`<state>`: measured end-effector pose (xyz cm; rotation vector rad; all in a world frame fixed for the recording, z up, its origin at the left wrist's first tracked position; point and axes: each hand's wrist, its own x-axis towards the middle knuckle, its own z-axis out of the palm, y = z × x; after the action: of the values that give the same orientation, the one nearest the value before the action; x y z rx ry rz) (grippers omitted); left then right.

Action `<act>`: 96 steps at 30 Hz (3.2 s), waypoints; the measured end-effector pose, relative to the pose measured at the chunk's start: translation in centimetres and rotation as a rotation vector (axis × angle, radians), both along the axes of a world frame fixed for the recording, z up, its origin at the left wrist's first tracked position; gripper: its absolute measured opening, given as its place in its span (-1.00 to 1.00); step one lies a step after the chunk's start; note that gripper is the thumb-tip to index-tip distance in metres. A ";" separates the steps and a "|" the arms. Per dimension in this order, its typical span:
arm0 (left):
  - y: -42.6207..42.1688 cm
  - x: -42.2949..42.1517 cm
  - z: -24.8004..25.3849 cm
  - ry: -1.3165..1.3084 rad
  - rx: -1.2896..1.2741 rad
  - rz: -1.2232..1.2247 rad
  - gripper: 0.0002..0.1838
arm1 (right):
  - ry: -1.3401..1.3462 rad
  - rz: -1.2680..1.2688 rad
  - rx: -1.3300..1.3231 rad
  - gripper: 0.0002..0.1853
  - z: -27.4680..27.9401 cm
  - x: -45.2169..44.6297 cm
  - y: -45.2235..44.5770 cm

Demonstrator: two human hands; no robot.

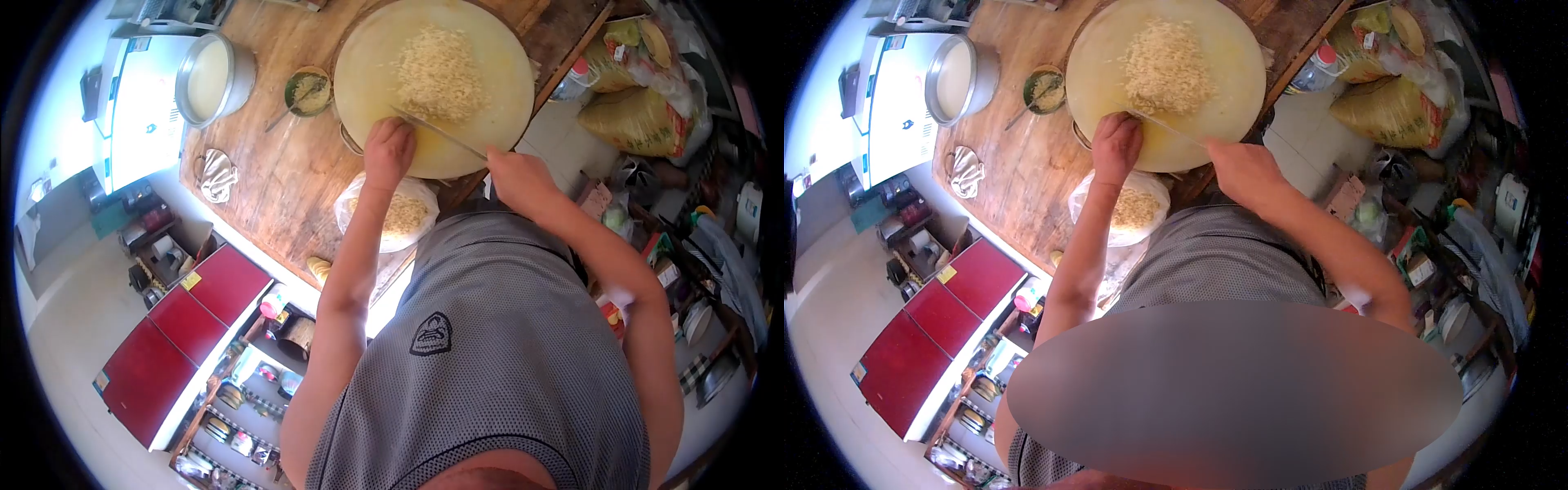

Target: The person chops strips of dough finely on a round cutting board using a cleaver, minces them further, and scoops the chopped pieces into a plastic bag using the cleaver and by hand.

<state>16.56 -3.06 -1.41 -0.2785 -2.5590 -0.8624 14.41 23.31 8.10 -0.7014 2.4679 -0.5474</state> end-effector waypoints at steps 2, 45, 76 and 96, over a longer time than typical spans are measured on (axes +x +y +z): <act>0.0 0.0 -0.2 0.000 0.003 -0.004 -0.82 | 0.026 0.046 0.029 -0.89 0.6 -0.2 0.6; -0.1 1.0 -0.4 -0.080 0.004 0.024 -0.81 | 0.025 0.007 -0.065 -0.89 -0.9 0.1 0.1; -0.8 0.9 -0.3 -0.022 -0.011 -0.044 -0.76 | 0.049 0.051 -0.033 -0.90 -1.7 0.2 -0.1; -0.5 1.4 -0.1 0.000 -0.026 -0.014 -0.78 | -0.041 0.054 0.047 -0.91 -0.4 -0.3 1.3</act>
<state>17.95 -3.57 -1.49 -0.3044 -2.5731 -0.8347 14.12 24.65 7.70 -0.7284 2.4086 -0.4766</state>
